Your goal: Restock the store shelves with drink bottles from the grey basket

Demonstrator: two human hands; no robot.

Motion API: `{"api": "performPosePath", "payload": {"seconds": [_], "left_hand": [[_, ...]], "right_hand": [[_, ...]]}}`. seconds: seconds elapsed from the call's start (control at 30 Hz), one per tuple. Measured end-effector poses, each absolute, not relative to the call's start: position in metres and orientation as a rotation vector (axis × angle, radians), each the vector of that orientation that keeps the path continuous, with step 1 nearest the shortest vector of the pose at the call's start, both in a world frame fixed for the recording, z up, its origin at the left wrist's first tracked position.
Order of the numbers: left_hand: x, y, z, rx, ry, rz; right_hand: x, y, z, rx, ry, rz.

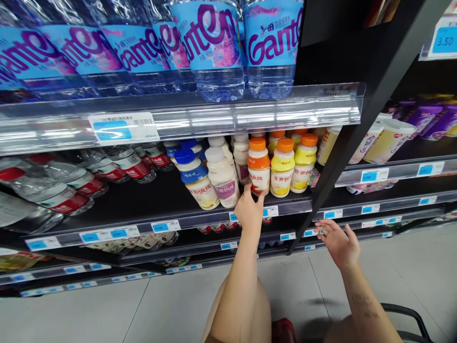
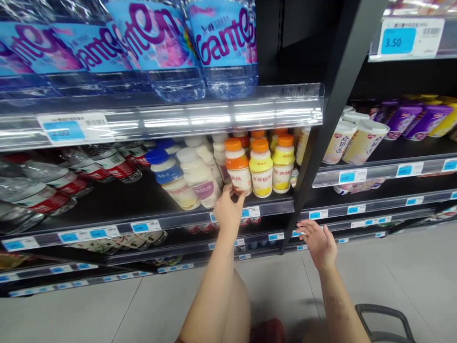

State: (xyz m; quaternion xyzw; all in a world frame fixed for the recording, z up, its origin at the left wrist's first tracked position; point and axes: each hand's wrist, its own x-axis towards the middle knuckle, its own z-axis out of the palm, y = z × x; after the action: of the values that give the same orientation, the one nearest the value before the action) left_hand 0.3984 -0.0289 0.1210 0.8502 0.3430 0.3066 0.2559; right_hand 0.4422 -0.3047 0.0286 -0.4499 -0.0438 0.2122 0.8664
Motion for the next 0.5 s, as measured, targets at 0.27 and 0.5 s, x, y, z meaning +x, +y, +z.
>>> {"api": "performPosePath", "payload": {"seconds": [0.27, 0.5], "left_hand": [[0.414, -0.033, 0.092, 2.206, 0.680, 1.351], [0.404, -0.026, 0.109, 2.510, 0.299, 1.034]], "right_hand": [[0.445, -0.298, 0.020, -0.978, -0.091, 0.475], [0.446, -0.293, 0.017, -1.003, -0.089, 0.498]]}}
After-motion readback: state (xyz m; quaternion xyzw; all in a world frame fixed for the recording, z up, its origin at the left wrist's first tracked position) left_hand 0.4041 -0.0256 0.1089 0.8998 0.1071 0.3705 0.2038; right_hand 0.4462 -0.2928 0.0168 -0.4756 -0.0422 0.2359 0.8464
